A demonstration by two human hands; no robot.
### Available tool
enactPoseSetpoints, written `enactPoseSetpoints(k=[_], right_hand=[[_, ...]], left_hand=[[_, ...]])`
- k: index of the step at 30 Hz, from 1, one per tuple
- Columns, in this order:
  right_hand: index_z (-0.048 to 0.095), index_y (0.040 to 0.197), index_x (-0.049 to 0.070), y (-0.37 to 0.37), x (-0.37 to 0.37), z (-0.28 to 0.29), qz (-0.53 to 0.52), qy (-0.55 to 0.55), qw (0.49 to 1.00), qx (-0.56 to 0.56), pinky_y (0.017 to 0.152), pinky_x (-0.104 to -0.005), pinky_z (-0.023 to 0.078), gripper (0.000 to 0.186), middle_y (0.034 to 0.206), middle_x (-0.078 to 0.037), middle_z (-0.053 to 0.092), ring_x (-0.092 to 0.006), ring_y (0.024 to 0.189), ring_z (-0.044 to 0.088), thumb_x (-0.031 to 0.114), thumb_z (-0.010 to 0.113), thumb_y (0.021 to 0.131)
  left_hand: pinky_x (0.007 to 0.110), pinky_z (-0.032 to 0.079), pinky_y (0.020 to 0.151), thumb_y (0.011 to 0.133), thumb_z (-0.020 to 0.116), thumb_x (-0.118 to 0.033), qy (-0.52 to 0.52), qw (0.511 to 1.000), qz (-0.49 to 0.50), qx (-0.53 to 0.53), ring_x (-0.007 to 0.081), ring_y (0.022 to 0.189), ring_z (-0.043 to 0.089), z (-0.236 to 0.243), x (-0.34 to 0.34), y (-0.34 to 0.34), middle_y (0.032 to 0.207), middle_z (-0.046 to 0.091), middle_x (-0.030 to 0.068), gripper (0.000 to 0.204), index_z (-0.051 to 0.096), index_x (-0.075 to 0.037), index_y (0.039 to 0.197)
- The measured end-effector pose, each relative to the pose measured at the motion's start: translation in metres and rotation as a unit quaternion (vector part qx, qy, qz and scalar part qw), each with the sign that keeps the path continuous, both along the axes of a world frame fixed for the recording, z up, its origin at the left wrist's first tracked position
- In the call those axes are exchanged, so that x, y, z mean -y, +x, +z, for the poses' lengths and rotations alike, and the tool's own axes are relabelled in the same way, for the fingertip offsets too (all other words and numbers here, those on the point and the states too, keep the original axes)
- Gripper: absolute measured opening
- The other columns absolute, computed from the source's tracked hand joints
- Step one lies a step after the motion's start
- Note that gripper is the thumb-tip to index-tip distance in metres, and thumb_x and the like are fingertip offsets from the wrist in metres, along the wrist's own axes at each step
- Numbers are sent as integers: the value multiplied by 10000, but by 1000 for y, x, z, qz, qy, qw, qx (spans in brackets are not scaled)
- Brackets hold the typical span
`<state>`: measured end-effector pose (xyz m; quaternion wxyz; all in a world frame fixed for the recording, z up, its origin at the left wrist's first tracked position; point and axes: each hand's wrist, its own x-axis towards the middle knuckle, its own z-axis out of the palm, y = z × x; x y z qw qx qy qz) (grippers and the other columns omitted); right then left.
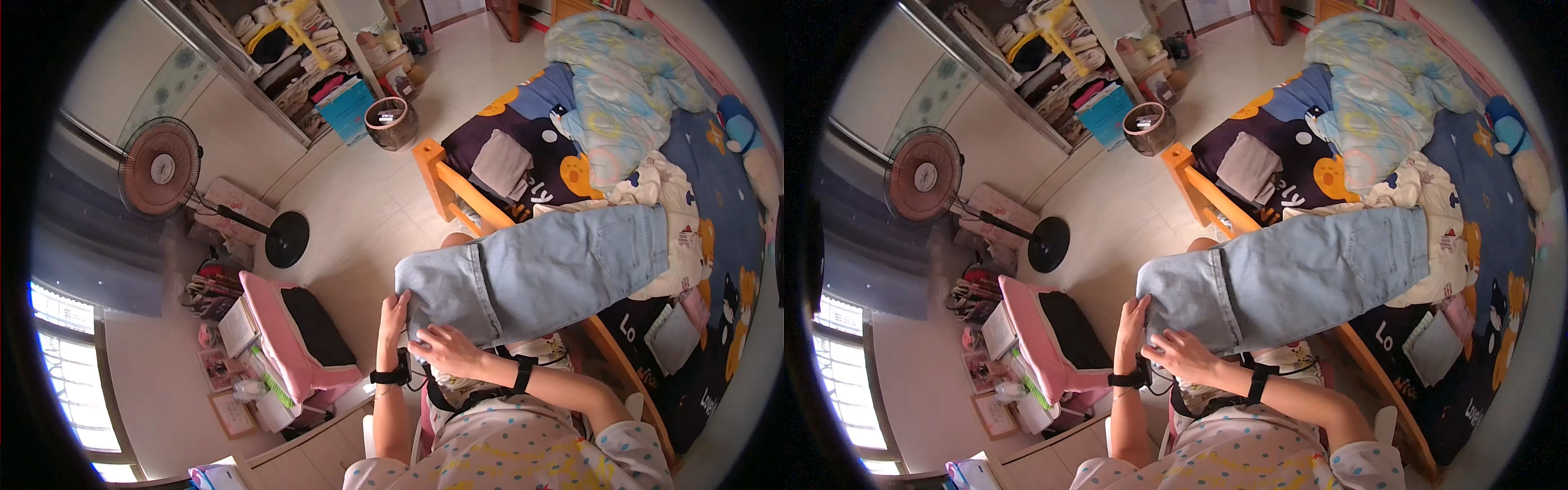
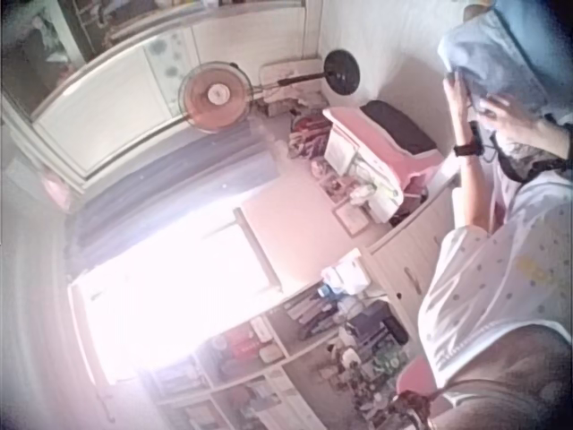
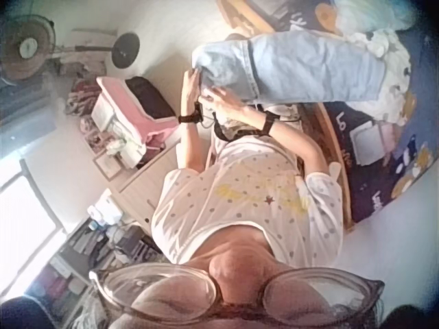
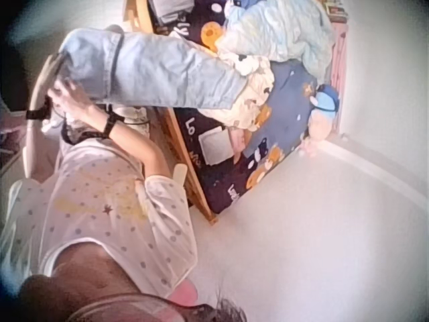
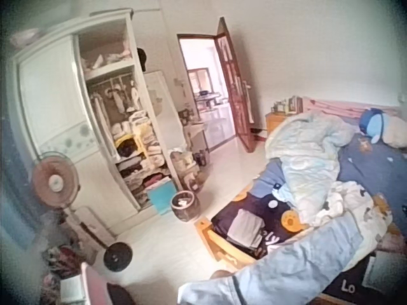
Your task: Folding various pieces of clothing including denim jeans and a patterned shirt on the lap while seated.
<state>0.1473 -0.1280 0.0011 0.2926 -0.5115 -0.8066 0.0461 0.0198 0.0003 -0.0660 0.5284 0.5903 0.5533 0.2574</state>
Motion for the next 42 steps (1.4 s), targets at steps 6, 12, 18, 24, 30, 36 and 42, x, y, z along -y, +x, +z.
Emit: enactPoseSetpoints(k=[6, 12, 18, 24, 30, 36, 42], right_hand=[[554, 957, 116, -11, 13, -32, 65, -73, 994, 49, 707, -324, 458, 234, 895, -53, 524, -214, 871, 518, 151, 574, 727], [544, 920, 78, 12, 3, -22, 85, -190, 977, -39, 723, -373, 467, 205, 897, -101, 520, -270, 879, 539, 194, 599, 761], [516, 998, 44, 69, -4, -14, -48, -121, 981, -144, 725, -388, 458, 268, 921, -138, 513, -296, 845, 556, 137, 595, 760], [419, 1130, 34, 113, 13, -42, -168, -169, 948, -212, 694, -391, 462, 428, 884, -164, 547, -302, 813, 575, 160, 617, 772], [340, 1257, -11, 113, 16, -64, -167, -362, 853, -337, 706, -374, 475, 650, 879, -214, 606, -328, 796, 605, 274, 659, 767], [281, 1287, -79, 105, 4, -71, -203, -410, 809, -370, 899, -380, 402, 776, 1127, -303, 494, -390, 1061, 501, 316, 662, 739], [330, 1262, -55, 96, 0, -75, -205, -315, 864, -337, 916, -391, 390, 703, 1174, -290, 468, -389, 1096, 470, 256, 660, 724]], left_hand=[[280, 326, 460, 895, 505, -341, -108, 994, 14, 12, 81, 559, 361, -12, 0, 3, 630, 419, -29, 357, 527, 8, 823], [262, 361, 471, 855, 492, -509, -181, 976, -62, -99, 114, 574, 470, 5, 18, -2, 658, 507, 22, 519, 534, 3, 927], [263, 398, 513, 836, 584, -426, -103, 994, 27, 5, 101, 578, 467, -30, 32, -4, 667, 536, 30, 496, 573, 70, 827], [242, 410, 574, 840, 616, -306, -73, 996, 43, -19, 72, 661, 478, -30, 35, -1, 753, 568, 7, 371, 594, 59, 897], [233, 412, 613, 851, 603, -287, -42, 998, 35, 9, 72, 686, 485, -29, 35, 1, 781, 581, 14, 357, 582, 57, 946], [297, 426, 677, 887, 513, -393, -16, 998, 46, -50, 156, 687, 492, -42, 39, -6, 689, 553, 92, 468, 555, 73, 864], [311, 431, 760, 893, 467, -450, -167, 979, -22, -114, 167, 853, 529, -47, 42, -15, 942, 599, 157, 596, 526, 122, 1047]])
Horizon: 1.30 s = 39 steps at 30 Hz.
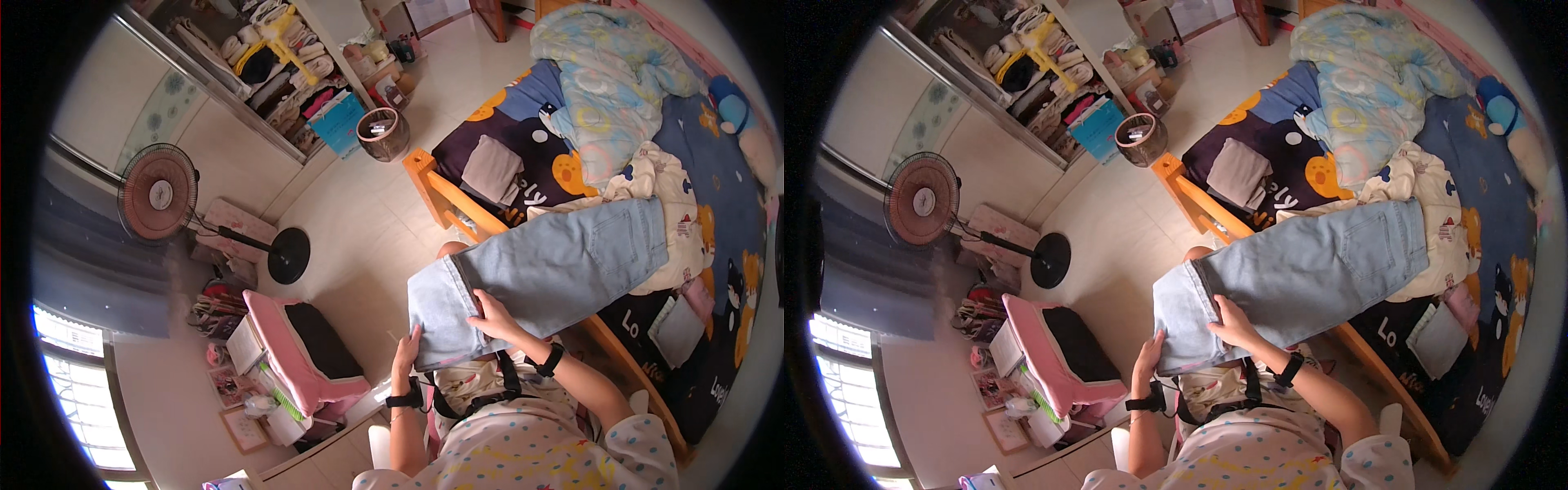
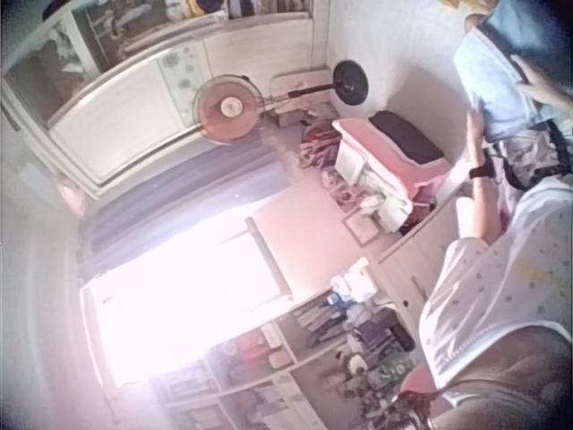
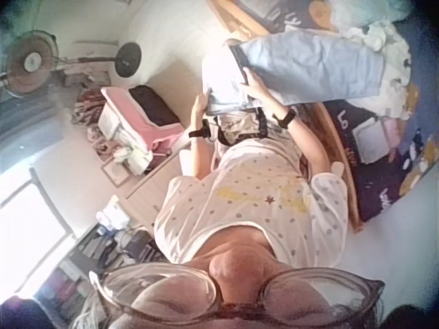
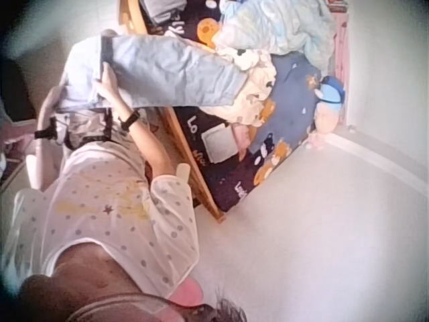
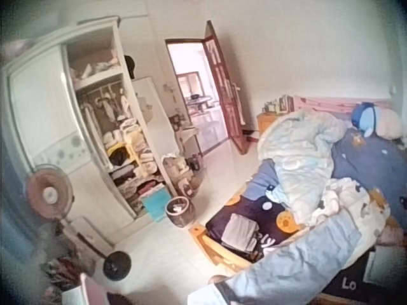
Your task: Folding various pieces of clothing including denim jeans and a patterned shirt on the lap while seated.
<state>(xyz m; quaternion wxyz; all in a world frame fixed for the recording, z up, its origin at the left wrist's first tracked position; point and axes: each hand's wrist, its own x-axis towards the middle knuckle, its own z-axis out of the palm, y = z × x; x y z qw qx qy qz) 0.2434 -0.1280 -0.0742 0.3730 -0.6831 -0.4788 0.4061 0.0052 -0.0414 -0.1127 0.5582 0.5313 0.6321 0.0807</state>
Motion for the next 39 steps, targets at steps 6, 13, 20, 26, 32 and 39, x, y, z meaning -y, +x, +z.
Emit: enactPoseSetpoints(k=[6, 13, 20, 26, 32, 39], right_hand=[[348, 1243, -49, 7, -4, 7, 43, -53, 997, 24, 911, -395, 394, 700, 1163, -270, 486, -382, 1087, 483, 262, 675, 708], [410, 1227, 17, 27, -36, -24, -22, 50, 998, 32, 648, -313, 474, 616, 864, -135, 586, -206, 708, 587, 260, 695, 737], [508, 1104, 3, 24, -65, -22, -91, 11, 995, -45, 679, -346, 474, 550, 838, -173, 611, -277, 753, 607, 362, 691, 729], [598, 897, 6, 23, -92, -19, -155, 72, 974, -151, 618, -302, 473, 361, 755, -101, 640, -181, 683, 618, 308, 704, 729], [611, 903, 6, 29, -101, -28, -164, 114, 972, -126, 630, -283, 481, 358, 753, -90, 653, -163, 687, 626, 288, 719, 712], [636, 828, 17, 31, -94, -19, -175, 119, 970, -116, 617, -283, 488, 325, 731, -90, 658, -170, 660, 636, 293, 733, 685]], left_hand=[[361, 452, 691, 857, 544, -411, 151, 979, -87, -106, 243, 777, 596, -24, 4, -4, 813, 618, 234, 540, 568, 124, 927], [246, 428, 691, 894, 549, -245, 89, 989, 18, 120, 112, 765, 517, 8, 13, 6, 886, 598, 52, 333, 539, 59, 1028], [221, 416, 734, 867, 565, -98, -10, 952, 101, 289, 76, 822, 525, 27, 15, 1, 948, 590, 1, 290, 505, -8, 1137], [224, 415, 776, 851, 561, -42, 7, 946, 93, 312, 85, 862, 534, 31, 14, -3, 1004, 584, 7, 350, 471, -9, 1188], [224, 437, 738, 826, 610, -67, 27, 953, 87, 288, 96, 835, 558, 34, 12, -2, 991, 599, 24, 385, 475, -26, 1184], [220, 422, 754, 831, 596, -67, 19, 953, 77, 291, 94, 857, 538, 36, 13, 0, 1012, 582, 30, 396, 465, 18, 1194]])
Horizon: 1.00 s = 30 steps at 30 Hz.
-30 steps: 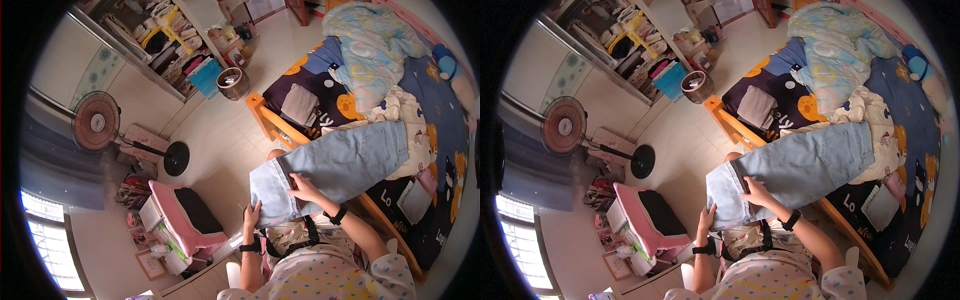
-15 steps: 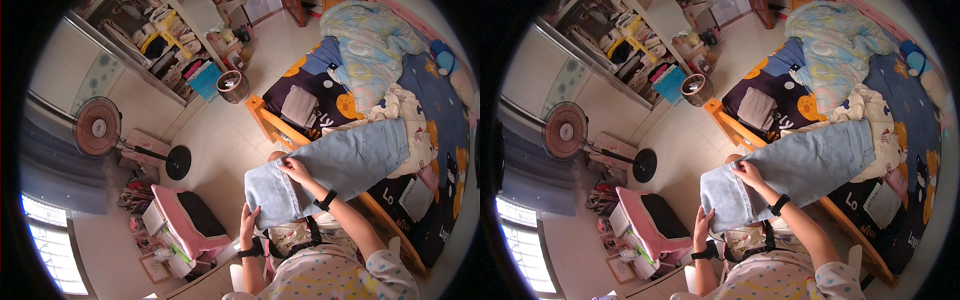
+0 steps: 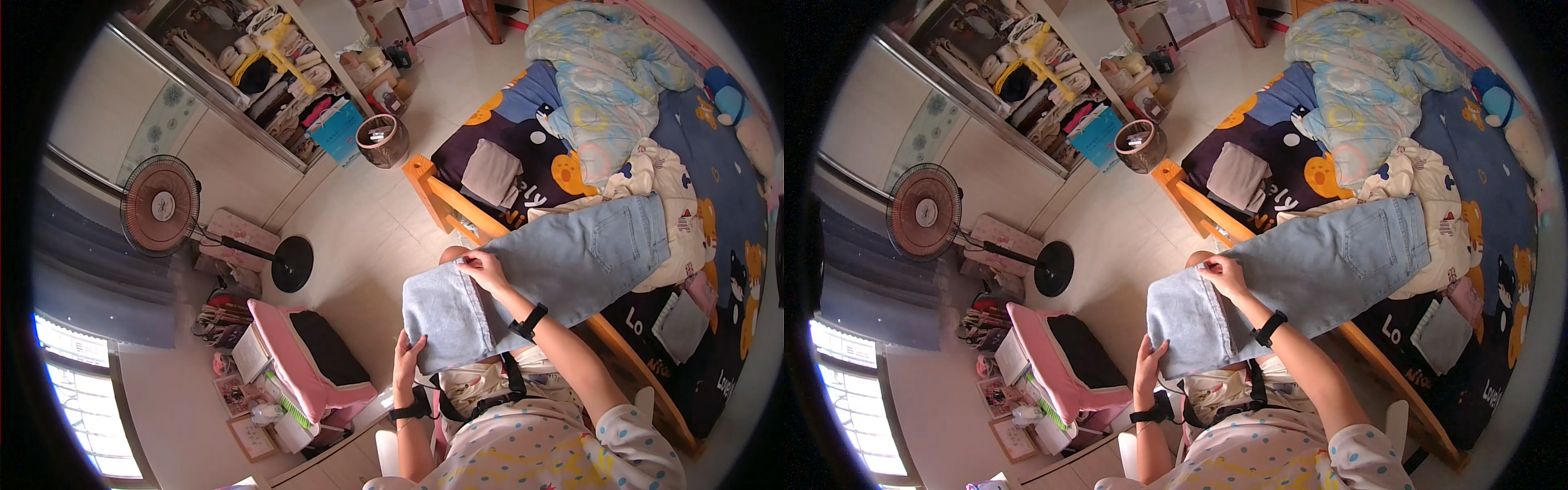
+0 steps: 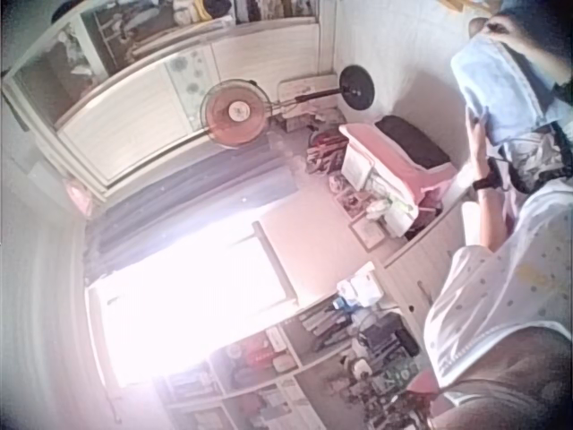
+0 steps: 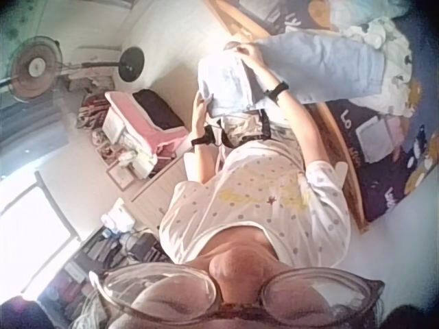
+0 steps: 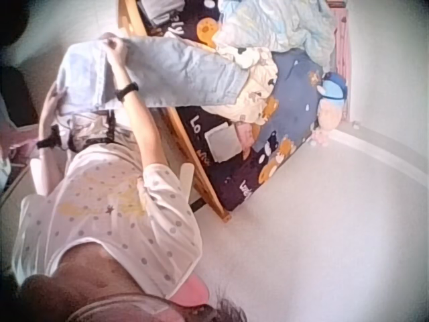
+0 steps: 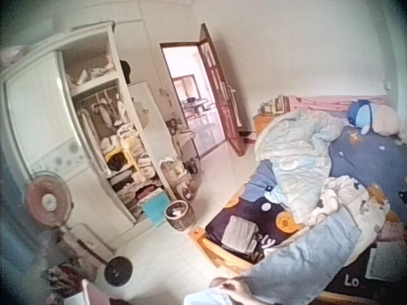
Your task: Folding various pieces of clothing including denim jeans and a patterned shirt on the lap while seated.
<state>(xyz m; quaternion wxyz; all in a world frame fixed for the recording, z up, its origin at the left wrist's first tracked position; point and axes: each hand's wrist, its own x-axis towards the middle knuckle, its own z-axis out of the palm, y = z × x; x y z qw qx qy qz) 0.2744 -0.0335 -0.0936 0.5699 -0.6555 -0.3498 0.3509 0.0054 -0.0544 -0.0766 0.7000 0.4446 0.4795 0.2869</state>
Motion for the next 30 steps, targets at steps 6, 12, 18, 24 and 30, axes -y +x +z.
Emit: enactPoseSetpoints(k=[6, 12, 18, 24, 30], right_hand=[[629, 821, -1, -2, 26, 7, 63, -92, 992, 54, 605, -300, 492, 343, 724, -123, 658, -209, 657, 647, 271, 746, 648], [609, 806, -37, -3, 47, 6, 109, -103, 988, 40, 519, -238, 452, 229, 680, -73, 648, -83, 584, 584, 137, 723, 710], [615, 785, -34, -3, 48, 5, 102, -99, 989, 46, 540, -261, 474, 261, 682, -98, 649, -130, 604, 615, 183, 727, 695], [617, 807, -14, -2, 68, 28, 215, -191, 958, 9, 487, -257, 488, 255, 681, -60, 646, -121, 587, 603, 208, 716, 729], [605, 767, -47, -3, 83, 35, 282, -215, 935, -4, 502, -270, 498, 295, 671, -85, 645, -126, 555, 606, 221, 722, 733]], left_hand=[[220, 428, 712, 830, 597, -69, -10, 1000, 16, -23, 86, 812, 543, -3, 1, 0, 951, 595, 6, 370, 487, -14, 1180], [216, 421, 688, 826, 601, -75, -17, 999, 20, -32, 84, 798, 538, -8, 1, 0, 939, 598, 11, 378, 489, -27, 1183], [224, 429, 687, 832, 594, -78, -13, 999, 20, -21, 87, 789, 547, -11, 1, 1, 933, 602, 15, 383, 477, -27, 1193], [223, 431, 673, 837, 591, -85, -14, 1000, 15, -17, 84, 768, 545, -13, 1, -1, 916, 602, 13, 374, 478, -25, 1188], [215, 421, 661, 842, 593, -100, -16, 999, 14, -50, 73, 756, 527, -8, 1, 1, 908, 591, 13, 384, 468, -8, 1194]])
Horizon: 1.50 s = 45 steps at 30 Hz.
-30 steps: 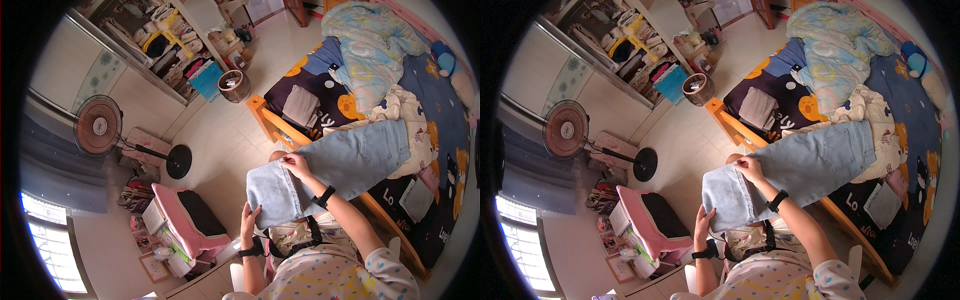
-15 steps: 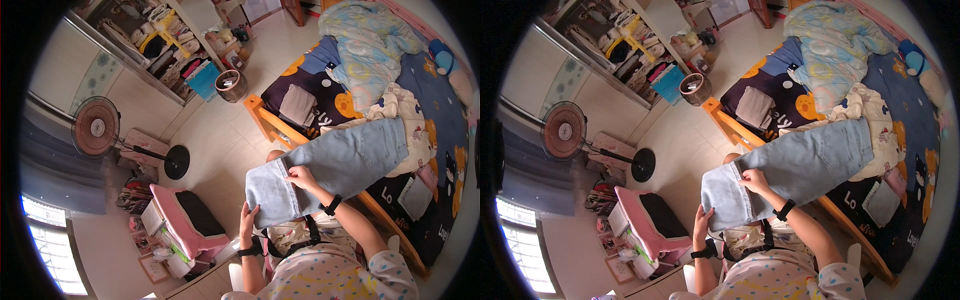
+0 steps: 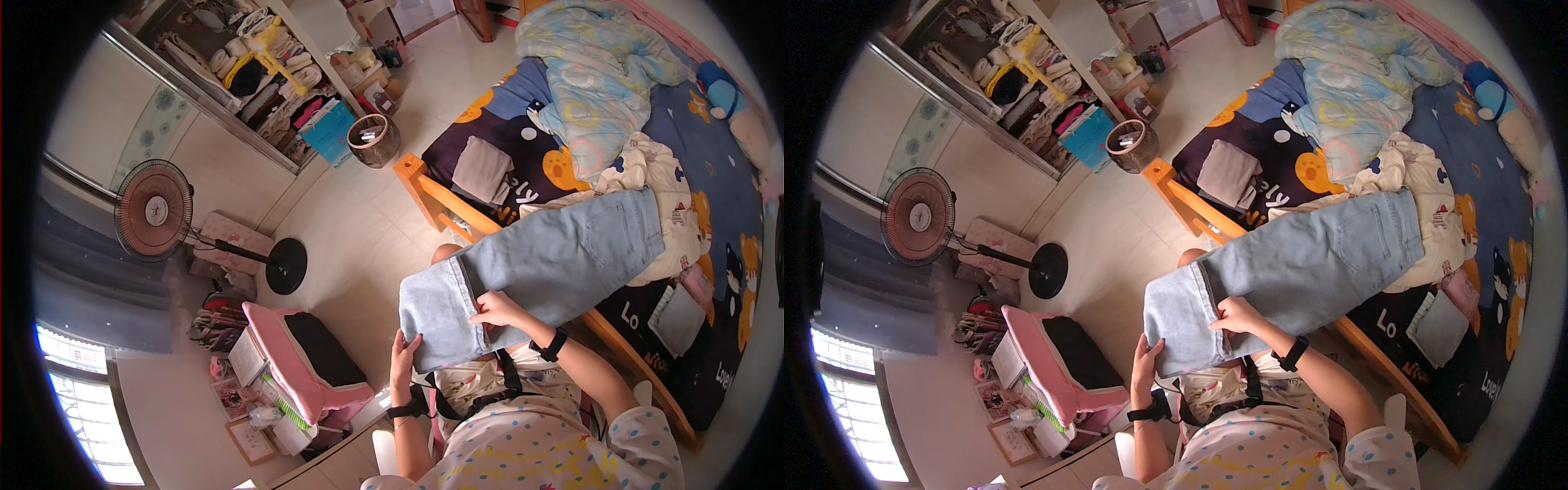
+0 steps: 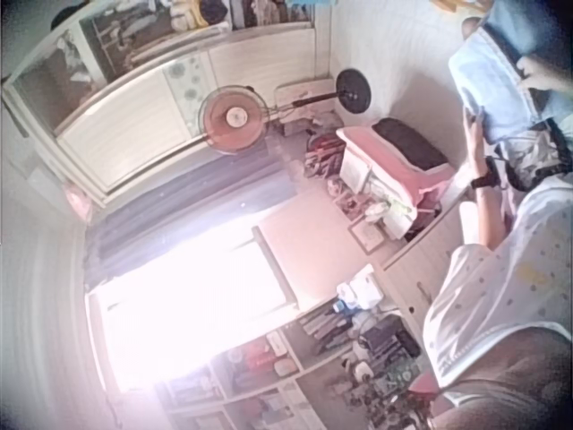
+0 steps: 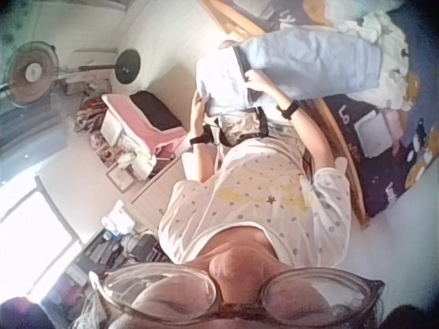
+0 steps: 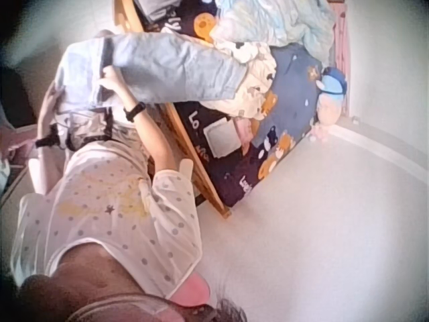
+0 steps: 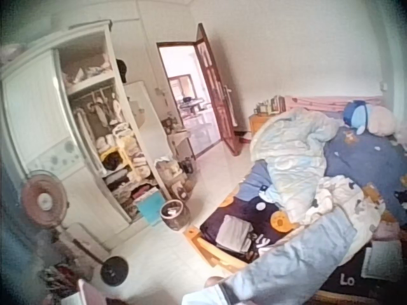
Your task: Folding various pieces of clothing including denim jeans and a patterned shirt on the lap while seated.
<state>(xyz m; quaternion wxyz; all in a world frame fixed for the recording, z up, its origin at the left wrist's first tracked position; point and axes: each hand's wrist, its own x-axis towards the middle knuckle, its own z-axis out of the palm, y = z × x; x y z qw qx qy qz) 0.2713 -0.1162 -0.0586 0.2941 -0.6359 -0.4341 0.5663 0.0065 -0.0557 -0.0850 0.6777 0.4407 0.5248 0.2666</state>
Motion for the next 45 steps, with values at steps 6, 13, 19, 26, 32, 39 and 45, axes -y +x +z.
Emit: enactPoseSetpoints(k=[6, 13, 19, 26, 32, 39, 45], right_hand=[[606, 795, -35, -2, -1, -4, 0, 1, 1000, 26, 498, -281, 491, 293, 676, -97, 645, -138, 558, 611, 221, 729, 723], [476, 1104, -36, -3, 6, -33, -96, 129, 982, 97, 526, -308, 488, 509, 712, -118, 633, -166, 613, 609, 212, 717, 730], [404, 1191, -31, -1, 1, -26, -22, 109, 988, 110, 561, -316, 470, 584, 735, -164, 622, -192, 640, 608, 197, 696, 740], [383, 1231, 3, 5, -11, -33, -68, 131, 984, 96, 628, -312, 492, 632, 848, -138, 612, -198, 678, 610, 209, 706, 728], [486, 1135, -35, 8, -37, -34, -172, 147, 972, 56, 702, -339, 482, 608, 885, -170, 613, -280, 794, 611, 300, 701, 676], [543, 1047, -12, 4, -62, -21, -183, 99, 976, 71, 674, -327, 467, 550, 815, -151, 614, -254, 757, 605, 402, 679, 711], [574, 995, -28, 4, -75, -19, -175, 134, 975, 17, 666, -311, 461, 554, 826, -126, 625, -208, 759, 602, 444, 673, 722]], left_hand=[[203, 414, 676, 850, 588, -113, 5, 1000, -1, 17, 72, 769, 519, 3, 1, 1, 917, 584, 12, 398, 450, 17, 1200], [219, 407, 784, 889, 544, -175, -7, 1000, -19, 3, 95, 884, 516, 7, 2, 5, 1028, 572, 35, 404, 436, 18, 1227], [233, 373, 878, 902, 526, -201, 8, 1000, 9, -4, 121, 989, 490, 4, 0, 2, 1149, 532, 59, 449, 405, 17, 1275], [231, 402, 815, 838, 577, -68, 26, 996, -11, 86, 100, 878, 535, 26, -5, 4, 984, 594, 12, 312, 500, -33, 1138], [182, 384, 689, 853, 592, -197, -48, 992, 2, 120, 43, 787, 503, 47, -25, 7, 929, 576, -10, 324, 501, -52, 1128], [249, 419, 805, 877, 533, -401, -113, 990, -79, 40, 107, 926, 535, 45, -51, 16, 1055, 573, 23, 527, 467, -14, 1228], [258, 429, 793, 880, 527, -408, -37, 996, -79, 26, 112, 955, 519, 39, -71, 18, 1131, 542, 29, 551, 436, -13, 1253]])
